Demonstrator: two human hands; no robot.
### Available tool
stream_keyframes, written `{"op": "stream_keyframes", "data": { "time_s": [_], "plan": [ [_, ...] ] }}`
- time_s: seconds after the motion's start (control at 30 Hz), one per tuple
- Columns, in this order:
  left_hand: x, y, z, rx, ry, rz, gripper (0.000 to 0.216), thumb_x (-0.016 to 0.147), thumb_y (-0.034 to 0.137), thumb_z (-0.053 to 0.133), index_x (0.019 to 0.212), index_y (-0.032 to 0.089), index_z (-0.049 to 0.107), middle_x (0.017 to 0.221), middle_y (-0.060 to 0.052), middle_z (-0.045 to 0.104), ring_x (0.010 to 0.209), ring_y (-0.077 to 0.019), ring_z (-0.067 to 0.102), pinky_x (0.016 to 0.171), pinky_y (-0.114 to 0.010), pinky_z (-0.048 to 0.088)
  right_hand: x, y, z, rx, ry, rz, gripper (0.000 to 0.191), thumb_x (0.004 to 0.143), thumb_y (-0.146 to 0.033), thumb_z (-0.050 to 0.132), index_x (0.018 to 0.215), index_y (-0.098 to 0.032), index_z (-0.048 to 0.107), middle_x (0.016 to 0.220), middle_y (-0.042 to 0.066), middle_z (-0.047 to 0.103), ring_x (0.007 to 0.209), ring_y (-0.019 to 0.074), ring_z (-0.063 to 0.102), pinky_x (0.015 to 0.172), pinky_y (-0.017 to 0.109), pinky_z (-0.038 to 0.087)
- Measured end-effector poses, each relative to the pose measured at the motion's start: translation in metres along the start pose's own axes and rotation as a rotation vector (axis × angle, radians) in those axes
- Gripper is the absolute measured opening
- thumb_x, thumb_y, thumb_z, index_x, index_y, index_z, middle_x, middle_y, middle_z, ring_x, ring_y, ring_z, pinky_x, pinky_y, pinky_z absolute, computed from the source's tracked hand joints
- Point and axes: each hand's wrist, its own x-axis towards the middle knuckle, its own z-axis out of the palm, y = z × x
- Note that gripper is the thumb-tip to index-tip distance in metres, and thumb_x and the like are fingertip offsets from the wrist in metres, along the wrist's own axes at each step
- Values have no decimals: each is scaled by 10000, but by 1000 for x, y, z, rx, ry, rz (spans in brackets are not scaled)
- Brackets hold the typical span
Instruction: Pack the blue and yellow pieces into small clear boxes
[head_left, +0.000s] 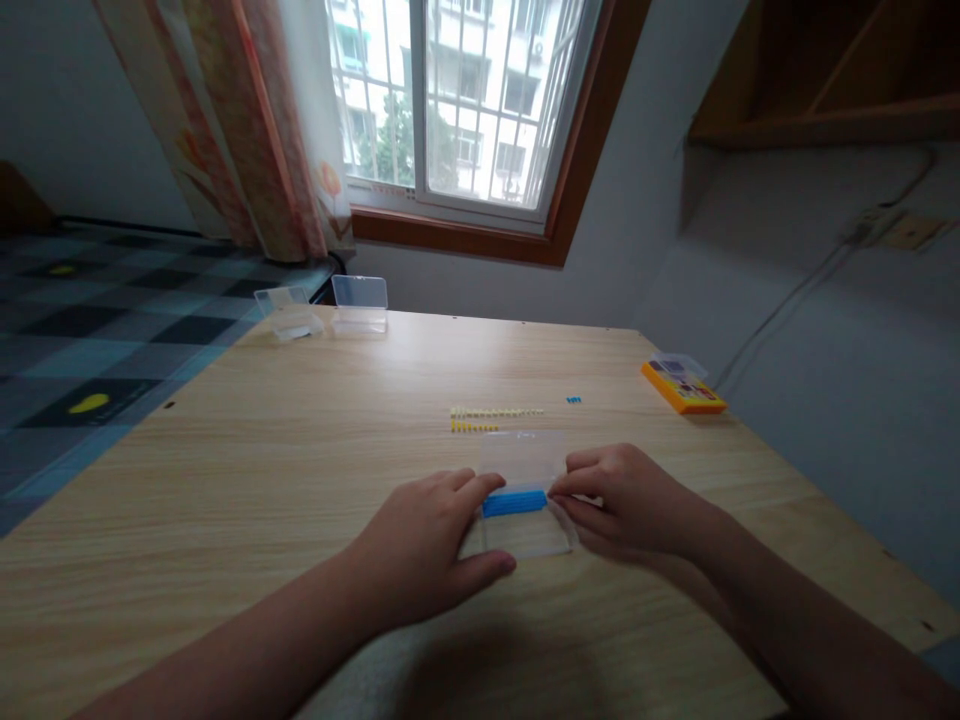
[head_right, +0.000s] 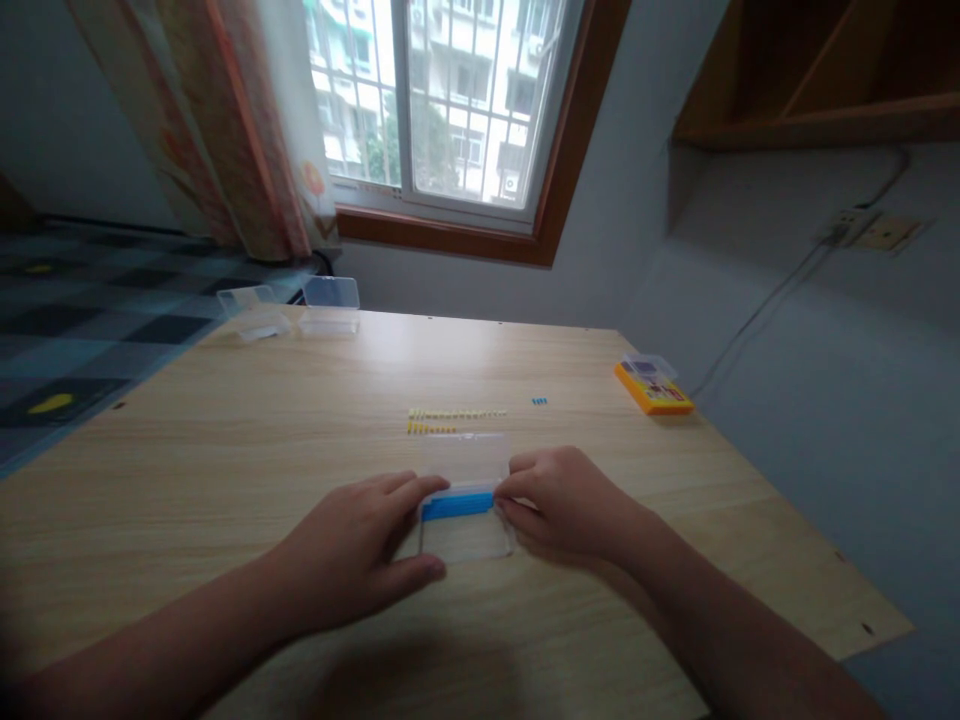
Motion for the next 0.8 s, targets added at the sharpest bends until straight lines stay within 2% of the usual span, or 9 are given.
{"op": "stream_keyframes", "data": {
  "time_s": [0.07,0.13,0.27,0.37,0.47,0.57,0.7,0.8],
  "plan": [
    [-1,0,0,4,3,3,598,845,469,715,1369,216,573,1192,-92,705,1086,-330,677,942,-487,540,0,8,0,24,114,-40,201,969,-221,579,946,-203,778,741,7,653,631,111,567,602,243,359],
    [-1,0,-1,5,2,5,596,847,472,711,1369,220,574,1188,-91,706,1081,-328,679,942,-486,541,1,22,0,37,299,-27,202,976,-241,584,948,-186,776,722,15,647,635,120,566,608,246,384],
    [-1,-1,-1,7,-1,6,599,854,464,702,1380,212,566,1215,-101,698,1103,-335,672,954,-496,537,4,67,2,-14,649,173,238,968,-307,586,909,-170,772,725,43,654,692,168,573,635,283,432],
    [-2,-1,-1,0,-2,15,592,862,453,692,1382,200,562,1212,-105,696,1100,-338,671,947,-506,538,5,102,8,-67,766,327,292,979,-338,534,951,-165,767,822,76,690,739,198,576,714,335,482],
    [-2,-2,0,-5,2,19,599,859,457,695,1383,199,562,1206,-102,697,1104,-337,667,951,-506,535,8,126,20,-108,768,381,326,960,-315,512,1098,-153,759,924,108,697,872,242,609,856,416,506],
    [-2,-2,0,-2,10,14,600,857,454,696,1386,203,561,1215,-101,696,1103,-330,667,957,-495,532,15,137,33,-146,678,386,365,918,-293,555,1195,-163,752,1122,153,680,1069,287,607,1010,490,468],
    [-2,-2,-1,-8,7,11,596,856,449,697,1381,197,566,1200,-100,700,1100,-331,669,949,-487,536,20,139,45,-193,559,364,365,915,-269,581,1233,-220,756,1412,146,563,1321,321,494,1154,517,369],
    [-2,-2,-1,-8,14,17,604,854,447,703,1385,197,563,1202,-100,698,1108,-335,668,957,-493,533,20,139,47,-214,514,362,331,930,-261,581,1195,-236,778,1522,122,477,1441,353,374,1192,556,311]
  ]
}}
